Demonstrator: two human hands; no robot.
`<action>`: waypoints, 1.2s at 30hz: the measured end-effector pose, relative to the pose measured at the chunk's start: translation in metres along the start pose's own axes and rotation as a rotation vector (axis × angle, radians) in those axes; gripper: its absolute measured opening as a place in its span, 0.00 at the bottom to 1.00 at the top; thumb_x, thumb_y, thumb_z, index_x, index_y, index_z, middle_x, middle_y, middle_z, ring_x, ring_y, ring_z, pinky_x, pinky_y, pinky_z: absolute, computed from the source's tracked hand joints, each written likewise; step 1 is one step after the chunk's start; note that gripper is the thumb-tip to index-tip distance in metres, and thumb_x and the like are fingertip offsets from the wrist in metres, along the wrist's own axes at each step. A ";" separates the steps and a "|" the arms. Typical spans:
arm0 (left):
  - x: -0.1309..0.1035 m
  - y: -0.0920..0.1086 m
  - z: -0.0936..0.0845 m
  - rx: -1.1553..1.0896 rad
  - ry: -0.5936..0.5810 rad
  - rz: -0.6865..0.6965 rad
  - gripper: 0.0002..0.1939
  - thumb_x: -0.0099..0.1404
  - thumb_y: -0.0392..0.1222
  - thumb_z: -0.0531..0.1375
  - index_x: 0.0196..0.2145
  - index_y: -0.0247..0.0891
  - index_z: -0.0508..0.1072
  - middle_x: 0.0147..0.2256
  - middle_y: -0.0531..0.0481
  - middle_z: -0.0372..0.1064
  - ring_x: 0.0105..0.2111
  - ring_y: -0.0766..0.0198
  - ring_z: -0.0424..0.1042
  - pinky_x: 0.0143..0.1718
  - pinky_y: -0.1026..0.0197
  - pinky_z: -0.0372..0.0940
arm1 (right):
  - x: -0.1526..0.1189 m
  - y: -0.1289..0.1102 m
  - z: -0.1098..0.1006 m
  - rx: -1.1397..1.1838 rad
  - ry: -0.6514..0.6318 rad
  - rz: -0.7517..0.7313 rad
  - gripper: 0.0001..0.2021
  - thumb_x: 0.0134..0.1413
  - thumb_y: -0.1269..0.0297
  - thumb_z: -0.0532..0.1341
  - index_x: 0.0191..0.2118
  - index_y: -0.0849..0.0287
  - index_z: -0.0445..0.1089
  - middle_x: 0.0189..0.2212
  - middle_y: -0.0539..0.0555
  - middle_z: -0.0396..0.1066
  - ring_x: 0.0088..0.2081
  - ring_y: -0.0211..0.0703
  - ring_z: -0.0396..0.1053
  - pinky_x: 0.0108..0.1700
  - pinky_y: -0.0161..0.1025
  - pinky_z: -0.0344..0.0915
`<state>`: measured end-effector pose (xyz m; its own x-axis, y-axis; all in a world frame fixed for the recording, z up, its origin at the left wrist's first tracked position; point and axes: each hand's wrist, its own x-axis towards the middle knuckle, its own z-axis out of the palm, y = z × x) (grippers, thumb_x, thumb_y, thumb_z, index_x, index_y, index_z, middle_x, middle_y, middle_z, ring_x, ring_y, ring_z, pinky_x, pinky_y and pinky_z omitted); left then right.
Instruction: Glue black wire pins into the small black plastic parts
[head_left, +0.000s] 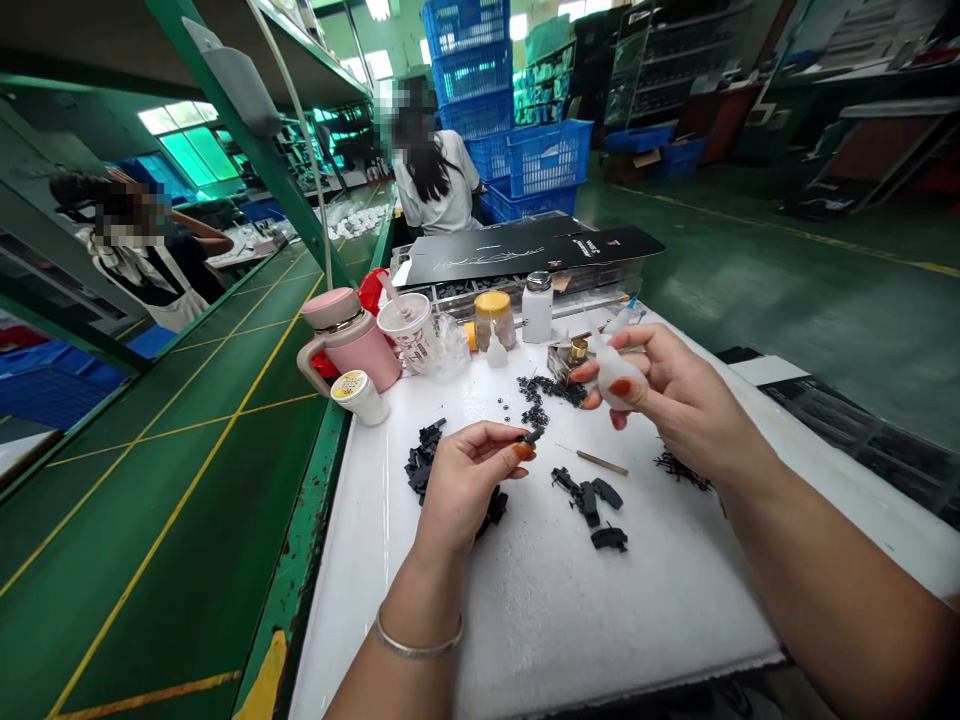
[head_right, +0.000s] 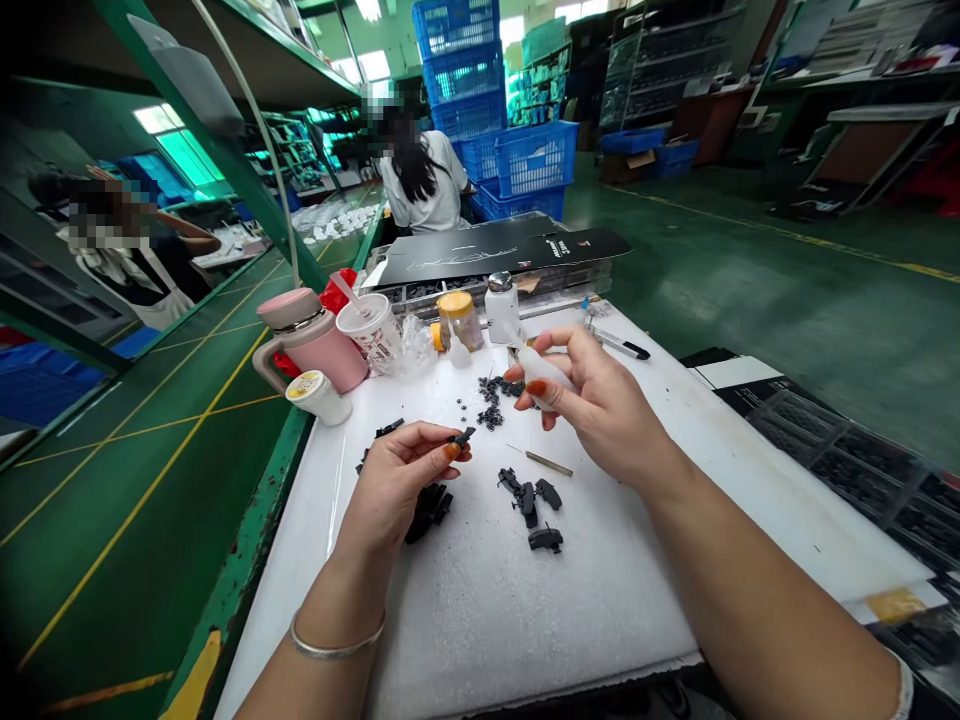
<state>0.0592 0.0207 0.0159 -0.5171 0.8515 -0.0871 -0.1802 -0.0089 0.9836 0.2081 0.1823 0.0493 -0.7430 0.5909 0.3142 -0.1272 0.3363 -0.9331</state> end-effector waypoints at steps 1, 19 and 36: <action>0.000 0.000 0.000 0.010 -0.005 -0.003 0.12 0.54 0.43 0.65 0.35 0.34 0.77 0.32 0.45 0.74 0.34 0.62 0.72 0.31 0.67 0.68 | 0.000 -0.002 -0.001 -0.016 0.022 0.011 0.18 0.53 0.55 0.63 0.47 0.55 0.62 0.36 0.54 0.73 0.31 0.42 0.71 0.23 0.33 0.64; -0.002 0.002 0.000 0.054 -0.018 -0.018 0.11 0.54 0.44 0.65 0.34 0.35 0.76 0.31 0.47 0.73 0.33 0.64 0.72 0.30 0.68 0.67 | -0.007 -0.001 0.011 -0.171 0.104 -0.039 0.14 0.49 0.52 0.65 0.30 0.59 0.72 0.24 0.51 0.66 0.25 0.37 0.61 0.23 0.34 0.54; -0.001 0.000 -0.001 0.053 -0.025 -0.020 0.10 0.55 0.43 0.66 0.33 0.35 0.76 0.31 0.48 0.73 0.33 0.65 0.72 0.30 0.69 0.67 | -0.008 0.002 0.010 -0.116 0.117 -0.077 0.09 0.49 0.58 0.66 0.31 0.59 0.73 0.26 0.51 0.67 0.25 0.35 0.61 0.22 0.33 0.52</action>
<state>0.0593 0.0194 0.0162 -0.4924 0.8643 -0.1030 -0.1448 0.0353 0.9888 0.2068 0.1707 0.0436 -0.6519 0.6391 0.4081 -0.0992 0.4617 -0.8815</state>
